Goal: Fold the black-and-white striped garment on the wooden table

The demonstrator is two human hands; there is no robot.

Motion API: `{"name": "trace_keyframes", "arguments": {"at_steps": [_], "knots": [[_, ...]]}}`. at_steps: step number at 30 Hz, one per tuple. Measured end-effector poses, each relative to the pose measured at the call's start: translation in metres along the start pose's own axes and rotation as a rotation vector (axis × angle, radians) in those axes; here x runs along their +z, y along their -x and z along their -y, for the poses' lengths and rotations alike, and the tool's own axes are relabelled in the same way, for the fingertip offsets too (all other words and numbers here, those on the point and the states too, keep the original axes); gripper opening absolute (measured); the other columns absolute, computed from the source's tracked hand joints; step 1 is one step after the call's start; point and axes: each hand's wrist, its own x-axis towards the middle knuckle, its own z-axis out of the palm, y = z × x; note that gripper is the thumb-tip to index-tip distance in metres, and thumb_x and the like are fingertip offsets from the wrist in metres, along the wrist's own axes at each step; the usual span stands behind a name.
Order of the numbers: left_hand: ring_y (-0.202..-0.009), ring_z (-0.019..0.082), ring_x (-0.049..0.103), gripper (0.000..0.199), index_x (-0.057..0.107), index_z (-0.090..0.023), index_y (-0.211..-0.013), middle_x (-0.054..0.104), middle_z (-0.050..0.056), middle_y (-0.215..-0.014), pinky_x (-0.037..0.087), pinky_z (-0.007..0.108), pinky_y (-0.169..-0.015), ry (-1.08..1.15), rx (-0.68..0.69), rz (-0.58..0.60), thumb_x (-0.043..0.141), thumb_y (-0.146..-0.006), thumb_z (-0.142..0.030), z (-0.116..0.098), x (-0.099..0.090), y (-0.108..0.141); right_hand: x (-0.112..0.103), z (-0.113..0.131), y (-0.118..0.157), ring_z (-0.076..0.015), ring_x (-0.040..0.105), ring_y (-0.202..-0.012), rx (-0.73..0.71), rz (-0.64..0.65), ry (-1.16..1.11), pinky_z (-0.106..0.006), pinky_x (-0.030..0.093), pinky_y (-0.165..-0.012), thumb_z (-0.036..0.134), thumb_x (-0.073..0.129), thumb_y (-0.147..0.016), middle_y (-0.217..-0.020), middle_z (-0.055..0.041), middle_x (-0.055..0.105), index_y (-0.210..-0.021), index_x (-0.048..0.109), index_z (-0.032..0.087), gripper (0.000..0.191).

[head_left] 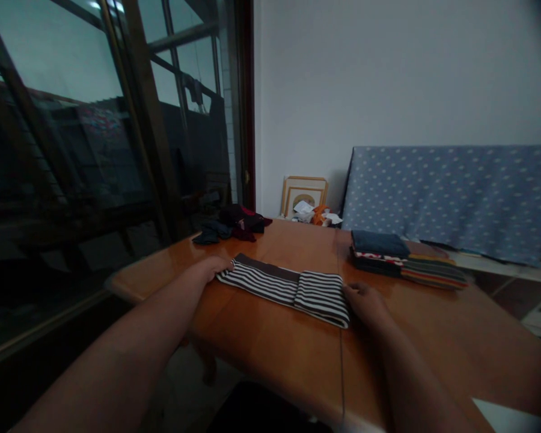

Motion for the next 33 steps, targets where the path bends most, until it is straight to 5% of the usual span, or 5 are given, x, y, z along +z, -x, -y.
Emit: {"name": "trace_keyframes", "arguments": {"at_steps": [4,12,20,27,33], "knots": [[-0.081,0.022,0.070,0.010,0.064,-0.018,-0.084,0.074,0.008,-0.086,0.050,0.025,-0.060,0.029,-0.007,0.025,0.067,-0.074,-0.021,-0.014,-0.005,0.007,0.001,0.000,0.000,-0.0251,0.070,-0.083,-0.011,0.005,-0.005,-0.030,0.048,-0.070,0.048,0.057,-0.086,-0.092,-0.0136,0.076,-0.102,0.074,0.014,0.042],[-0.069,0.016,0.060,0.013,0.058,-0.019,-0.075,0.065,0.000,-0.072,0.035,0.022,-0.053,0.012,0.266,-0.034,0.069,-0.070,-0.022,-0.065,0.000,0.036,0.004,-0.003,-0.003,-0.0269,0.070,-0.088,-0.014,0.004,0.016,-0.033,0.049,-0.074,0.051,0.055,-0.086,-0.094,-0.0122,0.076,-0.103,0.074,0.016,0.043],[-0.083,0.023,0.065,0.015,0.061,-0.023,-0.090,0.070,0.006,-0.093,0.042,0.028,-0.065,-0.345,0.587,-0.094,0.066,-0.076,-0.027,-0.099,0.044,0.086,0.003,-0.005,-0.003,-0.0249,0.070,-0.083,-0.030,0.022,-0.007,-0.031,0.049,-0.071,0.051,0.055,-0.086,-0.091,-0.0113,0.076,-0.100,0.074,0.017,0.042],[-0.099,0.028,0.068,0.022,0.062,-0.023,-0.103,0.072,0.011,-0.108,0.048,0.034,-0.076,-0.484,0.623,0.012,0.057,-0.081,-0.022,-0.103,0.090,0.121,0.002,0.000,0.001,-0.0246,0.070,-0.083,-0.041,0.002,0.007,-0.031,0.049,-0.072,0.048,0.053,-0.087,-0.091,-0.0119,0.075,-0.101,0.076,0.017,0.041],[-0.096,0.027,0.068,0.017,0.063,-0.023,-0.098,0.073,0.009,-0.101,0.048,0.034,-0.076,-0.464,0.618,0.030,0.058,-0.082,-0.026,-0.098,0.105,0.125,0.001,0.002,0.002,-0.0229,0.070,-0.081,-0.042,0.007,-0.005,-0.029,0.049,-0.072,0.046,0.055,-0.087,-0.088,-0.0109,0.075,-0.099,0.076,0.016,0.039]]}}
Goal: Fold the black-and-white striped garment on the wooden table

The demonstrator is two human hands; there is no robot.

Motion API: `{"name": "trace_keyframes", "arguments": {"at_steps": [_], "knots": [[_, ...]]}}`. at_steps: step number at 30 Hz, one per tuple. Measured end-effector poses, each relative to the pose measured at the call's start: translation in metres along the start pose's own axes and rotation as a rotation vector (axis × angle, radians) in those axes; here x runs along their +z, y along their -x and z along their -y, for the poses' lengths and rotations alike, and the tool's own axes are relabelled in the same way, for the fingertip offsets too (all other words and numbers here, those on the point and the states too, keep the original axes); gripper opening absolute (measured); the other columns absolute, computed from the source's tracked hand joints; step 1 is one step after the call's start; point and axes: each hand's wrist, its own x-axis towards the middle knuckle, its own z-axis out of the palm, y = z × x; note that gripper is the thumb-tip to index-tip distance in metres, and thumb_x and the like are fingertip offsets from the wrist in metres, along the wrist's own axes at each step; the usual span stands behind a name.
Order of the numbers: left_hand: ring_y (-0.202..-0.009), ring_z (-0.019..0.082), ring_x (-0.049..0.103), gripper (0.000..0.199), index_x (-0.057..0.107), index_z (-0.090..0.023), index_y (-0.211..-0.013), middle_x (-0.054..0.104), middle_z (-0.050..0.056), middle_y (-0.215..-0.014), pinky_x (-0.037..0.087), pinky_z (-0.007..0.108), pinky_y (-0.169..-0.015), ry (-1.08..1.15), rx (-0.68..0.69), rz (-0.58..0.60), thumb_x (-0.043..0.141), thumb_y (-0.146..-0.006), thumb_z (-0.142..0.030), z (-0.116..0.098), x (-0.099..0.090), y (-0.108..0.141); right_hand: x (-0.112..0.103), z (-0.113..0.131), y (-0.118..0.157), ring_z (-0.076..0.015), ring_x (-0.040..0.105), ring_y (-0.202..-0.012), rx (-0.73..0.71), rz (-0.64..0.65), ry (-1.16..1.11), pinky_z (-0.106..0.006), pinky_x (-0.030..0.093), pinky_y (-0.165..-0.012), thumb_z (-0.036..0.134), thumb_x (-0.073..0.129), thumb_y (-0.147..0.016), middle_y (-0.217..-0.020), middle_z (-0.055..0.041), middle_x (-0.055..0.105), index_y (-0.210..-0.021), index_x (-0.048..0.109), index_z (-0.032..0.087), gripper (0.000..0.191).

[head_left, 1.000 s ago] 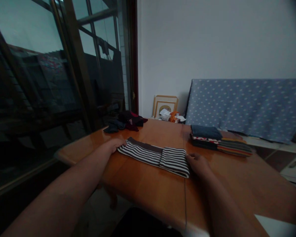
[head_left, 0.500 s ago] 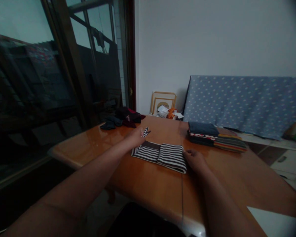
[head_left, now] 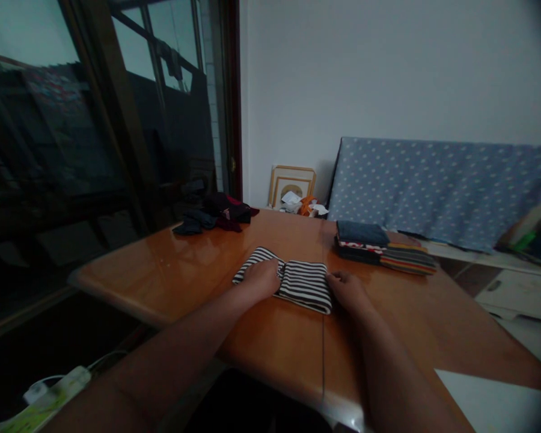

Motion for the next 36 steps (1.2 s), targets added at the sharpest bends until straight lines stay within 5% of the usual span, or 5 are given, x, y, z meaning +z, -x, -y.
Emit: {"name": "trace_keyframes", "arguments": {"at_steps": [9,13,19,24,36], "knots": [[-0.078,0.015,0.067,0.028,0.060,-0.019,-0.094,0.071,0.003,-0.088,0.053,0.025,-0.073,0.752,0.076,-0.243,0.040,-0.097,-0.038,0.047,-0.019,-0.035,0.002,-0.008,-0.005,-0.0226,0.068,-0.079,0.007,0.002,-0.022,-0.029,0.048,-0.069,0.052,0.054,-0.086,-0.087,-0.0105,0.074,-0.098,0.074,0.017,0.042],[-0.110,0.019,0.065,0.035,0.066,-0.019,-0.110,0.072,0.006,-0.115,0.048,0.029,-0.098,0.612,0.156,-0.251,0.038,-0.099,-0.037,0.071,-0.022,-0.033,0.002,-0.008,-0.006,-0.0233,0.068,-0.081,-0.011,0.010,-0.013,-0.030,0.047,-0.070,0.051,0.051,-0.087,-0.088,-0.0106,0.074,-0.097,0.074,0.017,0.043],[-0.148,0.024,0.032,0.052,0.053,-0.026,-0.143,0.045,0.006,-0.156,0.015,0.048,-0.123,0.184,0.331,-0.021,0.032,-0.102,-0.049,0.064,0.005,-0.014,0.002,-0.008,-0.004,-0.0242,0.069,-0.085,-0.026,0.008,-0.028,-0.030,0.048,-0.073,0.053,0.050,-0.087,-0.091,-0.0100,0.075,-0.100,0.074,0.016,0.046],[-0.153,0.032,0.019,0.072,0.044,-0.028,-0.151,0.036,0.010,-0.161,0.001,0.060,-0.121,-0.022,0.292,0.042,0.038,-0.093,-0.070,0.051,0.019,-0.006,0.002,-0.007,-0.002,-0.0251,0.069,-0.087,-0.034,-0.003,-0.012,-0.030,0.048,-0.072,0.054,0.049,-0.088,-0.093,-0.0106,0.075,-0.101,0.074,0.015,0.049],[-0.150,0.033,0.026,0.056,0.055,-0.035,-0.143,0.044,0.006,-0.157,0.004,0.058,-0.121,0.087,0.317,-0.090,0.045,-0.094,-0.061,0.052,0.026,-0.003,-0.005,0.018,0.015,-0.0219,0.067,-0.078,0.009,-0.013,0.002,-0.027,0.044,-0.064,0.060,0.049,-0.089,-0.083,-0.0087,0.073,-0.087,0.071,0.016,0.049]]}}
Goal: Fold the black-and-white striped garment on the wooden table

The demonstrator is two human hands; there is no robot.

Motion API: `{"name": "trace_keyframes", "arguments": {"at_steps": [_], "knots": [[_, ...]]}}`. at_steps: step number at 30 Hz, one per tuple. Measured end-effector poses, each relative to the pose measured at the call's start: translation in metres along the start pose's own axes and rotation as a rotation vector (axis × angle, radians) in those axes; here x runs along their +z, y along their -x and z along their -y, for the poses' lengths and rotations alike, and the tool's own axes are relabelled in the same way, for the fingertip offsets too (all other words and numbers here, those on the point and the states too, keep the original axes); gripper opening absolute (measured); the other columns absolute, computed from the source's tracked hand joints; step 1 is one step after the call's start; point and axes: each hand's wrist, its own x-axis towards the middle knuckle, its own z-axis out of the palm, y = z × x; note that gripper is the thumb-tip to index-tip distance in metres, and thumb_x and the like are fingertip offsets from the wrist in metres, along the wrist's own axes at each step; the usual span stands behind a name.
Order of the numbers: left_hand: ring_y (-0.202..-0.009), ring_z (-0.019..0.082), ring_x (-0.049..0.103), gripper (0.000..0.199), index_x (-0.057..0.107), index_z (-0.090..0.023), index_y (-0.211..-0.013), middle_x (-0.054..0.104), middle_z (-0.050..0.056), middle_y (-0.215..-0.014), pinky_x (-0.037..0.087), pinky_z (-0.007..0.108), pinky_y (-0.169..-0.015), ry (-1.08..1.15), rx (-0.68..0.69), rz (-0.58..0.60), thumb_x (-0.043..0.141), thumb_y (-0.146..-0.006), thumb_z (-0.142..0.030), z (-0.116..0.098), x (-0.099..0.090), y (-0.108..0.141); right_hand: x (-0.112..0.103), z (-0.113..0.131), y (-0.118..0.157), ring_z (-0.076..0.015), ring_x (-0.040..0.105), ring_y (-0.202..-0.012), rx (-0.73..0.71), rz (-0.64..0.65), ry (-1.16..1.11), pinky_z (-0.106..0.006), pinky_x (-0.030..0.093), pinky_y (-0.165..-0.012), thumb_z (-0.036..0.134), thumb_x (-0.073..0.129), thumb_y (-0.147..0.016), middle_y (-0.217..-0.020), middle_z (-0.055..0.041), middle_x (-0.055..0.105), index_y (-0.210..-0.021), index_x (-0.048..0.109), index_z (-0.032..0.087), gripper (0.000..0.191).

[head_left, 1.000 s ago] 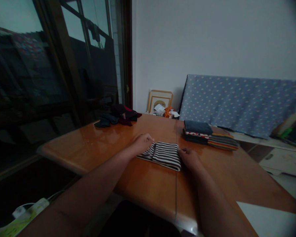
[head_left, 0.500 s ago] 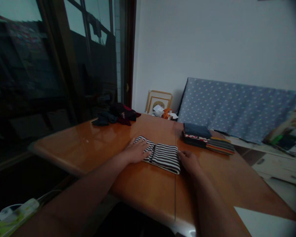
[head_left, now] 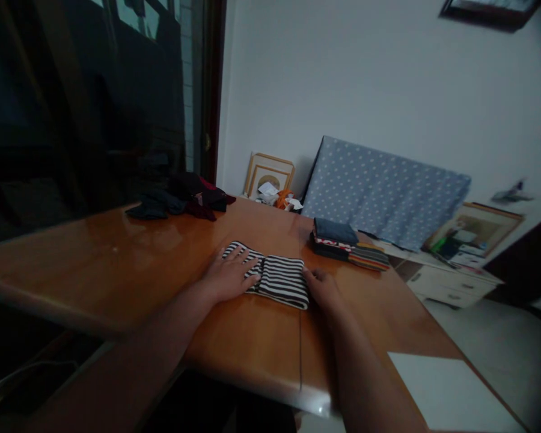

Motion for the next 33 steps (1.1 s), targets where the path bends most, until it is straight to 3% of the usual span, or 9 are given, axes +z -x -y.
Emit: {"name": "trace_keyframes", "arguments": {"at_steps": [3,6,10,12,17,23,28,33], "knots": [[-0.148,0.026,0.032,0.050,0.056,-0.030,-0.142,0.049,0.004,-0.153,0.005,0.052,-0.123,0.122,-0.029,-0.075,0.035,-0.101,-0.051,0.006,-0.009,-0.003,0.000,0.003,0.002,-0.0225,0.067,-0.081,0.007,-0.007,0.014,-0.027,0.044,-0.066,0.060,0.046,-0.091,-0.085,-0.0087,0.074,-0.088,0.071,0.017,0.050],[-0.141,0.019,0.043,0.055,0.056,-0.021,-0.141,0.055,0.006,-0.148,0.018,0.041,-0.123,0.270,-0.127,-0.223,0.019,-0.104,-0.037,0.018,-0.022,-0.006,0.000,0.002,0.002,-0.0231,0.067,-0.082,0.008,-0.020,0.052,-0.028,0.044,-0.068,0.060,0.042,-0.092,-0.086,-0.0094,0.073,-0.089,0.071,0.017,0.052],[-0.140,0.019,0.045,0.058,0.055,-0.013,-0.142,0.054,0.010,-0.148,0.030,0.034,-0.120,0.359,-0.177,-0.327,0.018,-0.104,-0.036,0.030,-0.027,-0.006,0.001,0.002,0.002,-0.0231,0.067,-0.083,-0.012,-0.023,0.071,-0.028,0.045,-0.071,0.058,0.041,-0.093,-0.086,-0.0091,0.073,-0.086,0.071,0.018,0.050],[-0.145,0.020,0.039,0.056,0.052,-0.015,-0.145,0.048,0.008,-0.154,0.026,0.036,-0.122,0.320,-0.085,-0.269,0.023,-0.103,-0.039,0.029,-0.022,-0.004,0.001,0.003,0.002,-0.0230,0.067,-0.082,-0.012,-0.019,0.086,-0.027,0.045,-0.070,0.056,0.042,-0.093,-0.084,-0.0086,0.073,-0.084,0.071,0.019,0.048],[-0.149,0.028,0.030,0.047,0.058,-0.031,-0.139,0.046,0.005,-0.155,0.009,0.055,-0.123,0.082,0.100,0.016,0.045,-0.096,-0.045,0.015,-0.004,0.004,0.003,0.003,0.003,-0.0234,0.066,-0.079,-0.001,-0.039,0.113,-0.028,0.045,-0.068,0.057,0.042,-0.092,-0.081,-0.0088,0.072,-0.080,0.070,0.019,0.049],[-0.149,0.031,0.029,0.048,0.059,-0.032,-0.139,0.046,0.007,-0.155,0.010,0.058,-0.121,0.034,0.105,0.018,0.046,-0.096,-0.050,0.016,0.001,0.005,0.004,0.003,0.003,-0.0234,0.067,-0.079,0.036,-0.034,0.110,-0.028,0.045,-0.065,0.059,0.040,-0.091,-0.081,-0.0090,0.072,-0.077,0.068,0.020,0.051],[-0.149,0.032,0.028,0.051,0.059,-0.038,-0.138,0.044,0.005,-0.157,0.009,0.060,-0.119,0.060,0.112,0.029,0.043,-0.095,-0.061,0.019,0.001,0.006,-0.003,0.012,0.001,-0.0215,0.066,-0.074,0.100,0.088,0.048,-0.027,0.046,-0.062,0.062,0.045,-0.089,-0.080,-0.0088,0.071,-0.080,0.068,0.016,0.052],[-0.149,0.035,0.028,0.054,0.061,-0.040,-0.136,0.043,0.005,-0.157,0.006,0.062,-0.118,0.084,0.121,0.028,0.047,-0.091,-0.066,0.020,0.001,0.007,-0.012,0.025,0.000,-0.0169,0.059,-0.057,0.309,0.283,-0.052,-0.025,0.040,-0.050,0.062,0.056,-0.084,-0.064,-0.0044,0.065,-0.084,0.065,0.017,0.046]]}}
